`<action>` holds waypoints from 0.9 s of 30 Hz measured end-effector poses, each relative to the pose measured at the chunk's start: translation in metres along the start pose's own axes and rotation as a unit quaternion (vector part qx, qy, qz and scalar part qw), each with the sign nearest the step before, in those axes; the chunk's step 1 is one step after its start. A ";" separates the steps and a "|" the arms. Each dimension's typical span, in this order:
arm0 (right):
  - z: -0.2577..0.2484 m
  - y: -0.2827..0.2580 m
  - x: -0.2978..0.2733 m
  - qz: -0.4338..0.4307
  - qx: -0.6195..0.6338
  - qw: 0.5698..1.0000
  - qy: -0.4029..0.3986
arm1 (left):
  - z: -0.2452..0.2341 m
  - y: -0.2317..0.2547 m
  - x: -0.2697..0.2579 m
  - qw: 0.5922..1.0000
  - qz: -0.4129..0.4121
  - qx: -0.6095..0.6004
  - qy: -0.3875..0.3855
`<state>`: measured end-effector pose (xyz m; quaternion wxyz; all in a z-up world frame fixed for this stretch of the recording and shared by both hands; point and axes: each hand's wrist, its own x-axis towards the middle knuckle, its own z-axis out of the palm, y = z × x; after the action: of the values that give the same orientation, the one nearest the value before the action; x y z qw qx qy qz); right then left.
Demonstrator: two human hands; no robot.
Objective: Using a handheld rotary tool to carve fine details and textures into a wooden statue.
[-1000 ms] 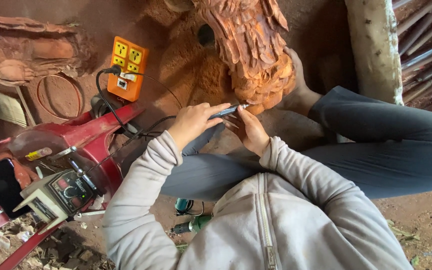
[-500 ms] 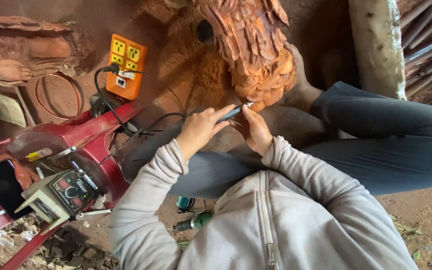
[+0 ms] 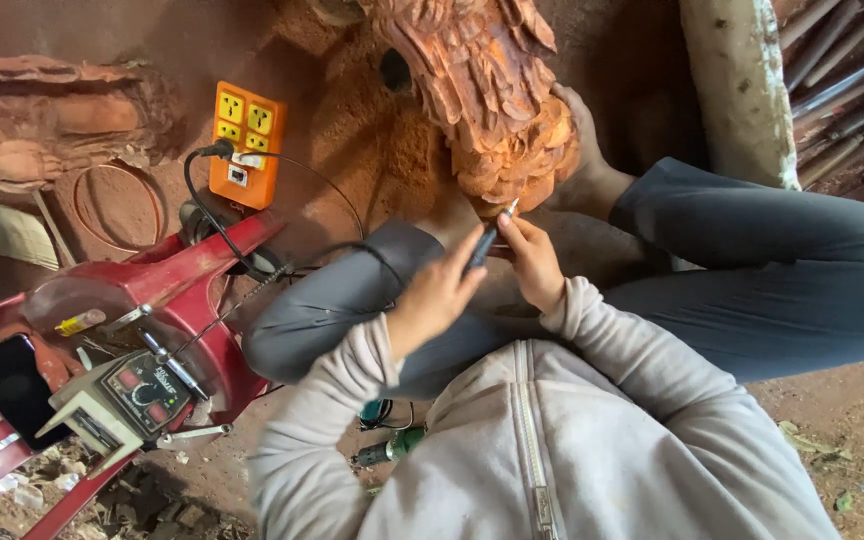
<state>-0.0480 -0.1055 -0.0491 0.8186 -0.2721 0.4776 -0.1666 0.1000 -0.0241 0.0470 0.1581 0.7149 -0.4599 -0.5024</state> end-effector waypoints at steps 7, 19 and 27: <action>-0.032 -0.032 0.004 -0.124 -0.377 0.918 0.001 | 0.077 0.031 -0.003 0.982 -0.049 -0.179 0.024; -0.029 -0.067 0.009 -0.148 -0.545 0.825 0.004 | 0.108 0.033 0.021 0.903 -0.038 -0.424 0.062; -0.025 -0.074 0.008 -0.161 -0.578 0.800 0.001 | 0.117 0.031 0.029 0.877 -0.099 -0.468 0.043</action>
<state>-0.0666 -0.1754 -0.0199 0.4699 -0.7676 0.4357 0.0107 -0.0147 -0.0363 -0.0002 0.4431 0.6206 -0.0904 -0.6406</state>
